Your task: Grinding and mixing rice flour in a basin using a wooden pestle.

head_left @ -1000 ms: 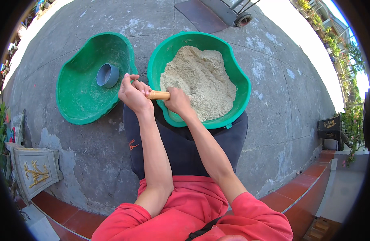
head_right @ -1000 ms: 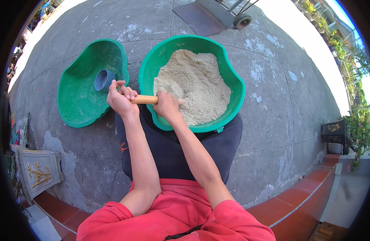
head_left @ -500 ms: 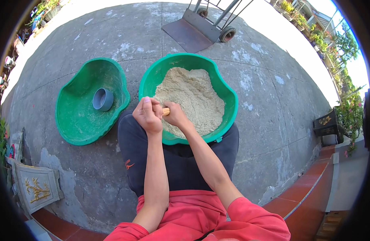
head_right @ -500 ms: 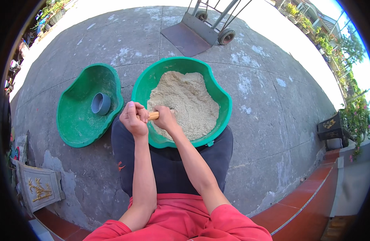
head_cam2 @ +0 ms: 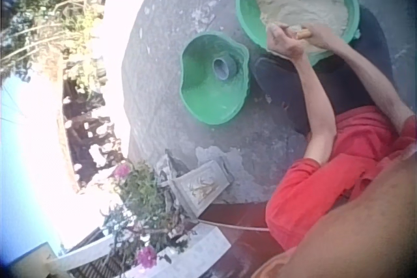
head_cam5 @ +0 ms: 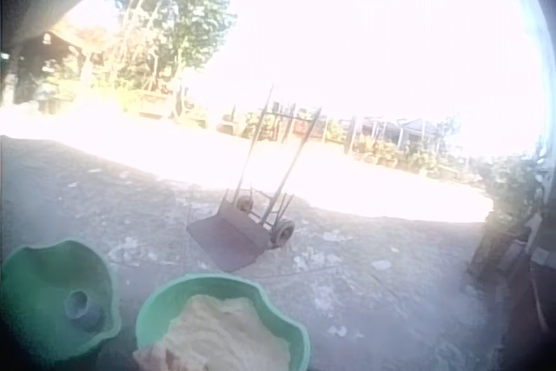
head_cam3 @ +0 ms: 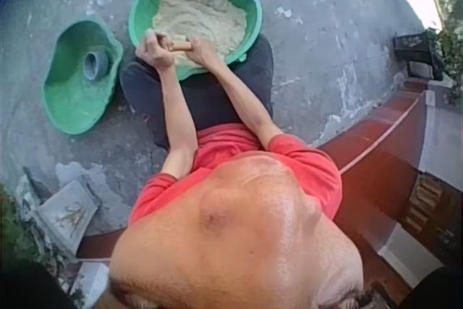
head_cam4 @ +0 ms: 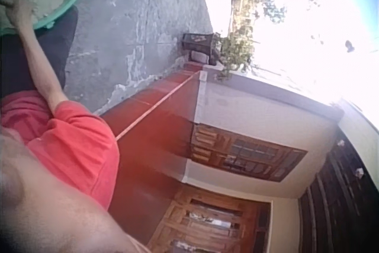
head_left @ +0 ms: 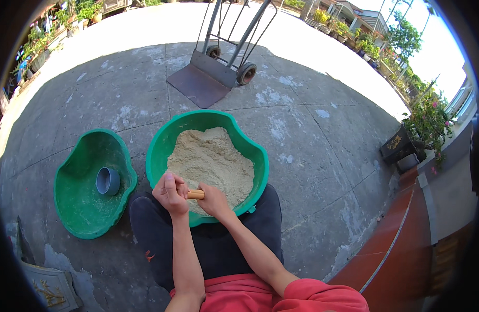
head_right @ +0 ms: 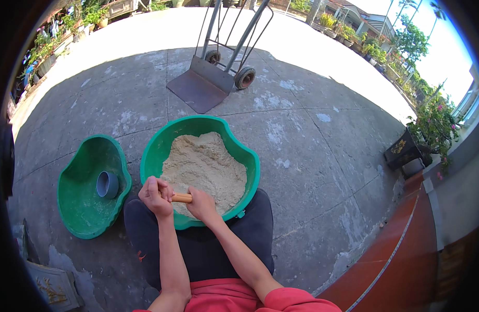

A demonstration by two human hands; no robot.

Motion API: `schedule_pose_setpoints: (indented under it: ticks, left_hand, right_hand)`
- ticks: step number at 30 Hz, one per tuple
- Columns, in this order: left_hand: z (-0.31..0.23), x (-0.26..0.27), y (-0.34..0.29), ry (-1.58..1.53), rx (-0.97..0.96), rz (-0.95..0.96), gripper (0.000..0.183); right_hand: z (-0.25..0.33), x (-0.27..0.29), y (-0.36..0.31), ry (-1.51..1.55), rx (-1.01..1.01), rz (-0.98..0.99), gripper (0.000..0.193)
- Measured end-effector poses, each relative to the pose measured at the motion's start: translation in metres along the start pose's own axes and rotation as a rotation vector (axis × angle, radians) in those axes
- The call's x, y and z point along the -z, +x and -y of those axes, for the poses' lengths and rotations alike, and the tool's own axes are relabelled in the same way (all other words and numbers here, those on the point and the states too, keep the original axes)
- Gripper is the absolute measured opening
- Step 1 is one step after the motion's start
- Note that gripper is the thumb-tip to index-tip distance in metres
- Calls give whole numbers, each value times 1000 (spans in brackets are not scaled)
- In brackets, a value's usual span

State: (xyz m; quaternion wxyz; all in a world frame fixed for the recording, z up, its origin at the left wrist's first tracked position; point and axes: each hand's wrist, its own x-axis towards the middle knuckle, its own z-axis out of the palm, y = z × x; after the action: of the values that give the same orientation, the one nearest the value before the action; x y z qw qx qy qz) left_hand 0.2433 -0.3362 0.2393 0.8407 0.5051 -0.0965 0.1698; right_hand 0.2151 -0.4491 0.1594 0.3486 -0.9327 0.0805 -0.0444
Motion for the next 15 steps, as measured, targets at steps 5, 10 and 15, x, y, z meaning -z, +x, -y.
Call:
schedule_pose_setpoints:
  ticks: [5,10,15]
  left_hand:
    - [28,-1,-18,53,-160,-43,42]
    - [32,-25,-35,269,-366,84,39]
    - [1,-61,-49,449,-600,326,29]
  right_hand:
    - [-27,-23,21,-23,125,-145,16]
    - [-44,-14,32,113,176,-227,20]
    - [-54,32,9,426,209,87,25]
